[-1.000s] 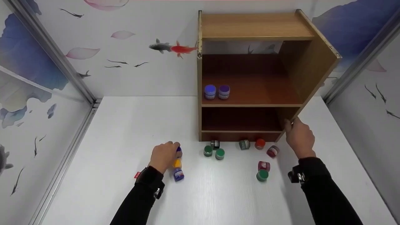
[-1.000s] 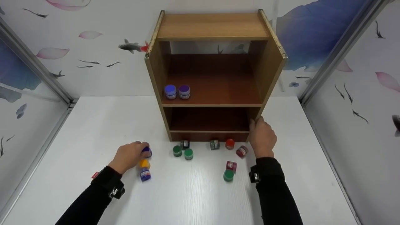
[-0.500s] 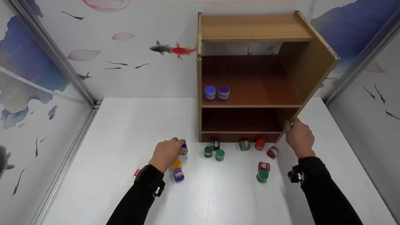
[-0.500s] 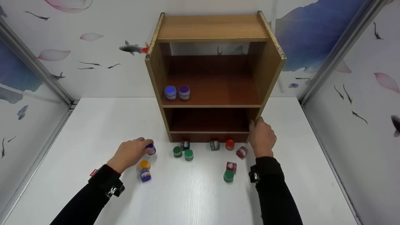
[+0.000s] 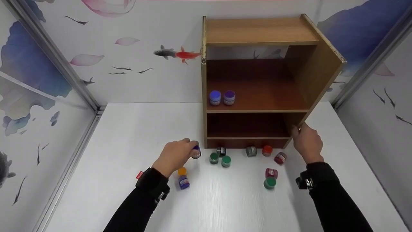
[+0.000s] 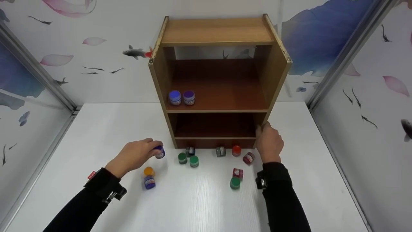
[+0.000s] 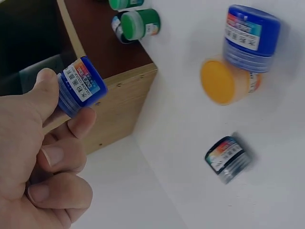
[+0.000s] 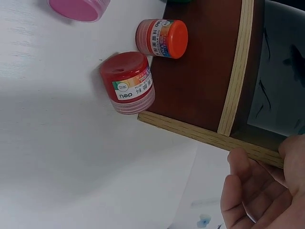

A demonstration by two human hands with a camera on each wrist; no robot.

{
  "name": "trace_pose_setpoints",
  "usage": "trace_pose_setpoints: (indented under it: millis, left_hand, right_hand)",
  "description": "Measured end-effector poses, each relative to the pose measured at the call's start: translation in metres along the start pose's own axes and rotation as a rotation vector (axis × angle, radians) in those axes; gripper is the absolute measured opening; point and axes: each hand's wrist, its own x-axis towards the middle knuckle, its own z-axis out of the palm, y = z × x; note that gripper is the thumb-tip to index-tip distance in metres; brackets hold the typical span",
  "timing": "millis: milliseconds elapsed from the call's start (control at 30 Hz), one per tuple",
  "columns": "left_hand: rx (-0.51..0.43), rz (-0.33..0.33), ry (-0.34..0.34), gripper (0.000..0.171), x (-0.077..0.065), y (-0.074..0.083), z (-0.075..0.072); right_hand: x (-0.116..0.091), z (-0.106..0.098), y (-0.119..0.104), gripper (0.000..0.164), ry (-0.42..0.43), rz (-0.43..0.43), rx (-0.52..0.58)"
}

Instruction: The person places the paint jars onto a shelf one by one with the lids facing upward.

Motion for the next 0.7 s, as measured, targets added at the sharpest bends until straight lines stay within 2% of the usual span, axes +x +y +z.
trace_pose_setpoints:
  millis: [167, 300, 467, 700]
  left_hand:
    - [0.012, 0.025, -0.001, 0.04, 0.001, 0.009, -0.012]
    - [0.053, 0.07, 0.015, 0.04, 0.001, 0.02, -0.022]
    - [0.105, 0.145, 0.061, 0.041, 0.002, 0.033, -0.033]
    - [0.108, 0.211, 0.117, 0.041, 0.006, 0.052, -0.045]
  right_hand:
    - [0.0, -0.001, 0.0, 0.047, -0.006, 0.005, 0.004]
    - [0.0, -0.001, 0.0, 0.048, -0.006, 0.009, 0.005]
    - [-0.001, -0.001, 0.001, 0.048, 0.005, 0.007, 0.01]
    - [-0.001, 0.0, 0.001, 0.046, 0.028, -0.012, 0.014]
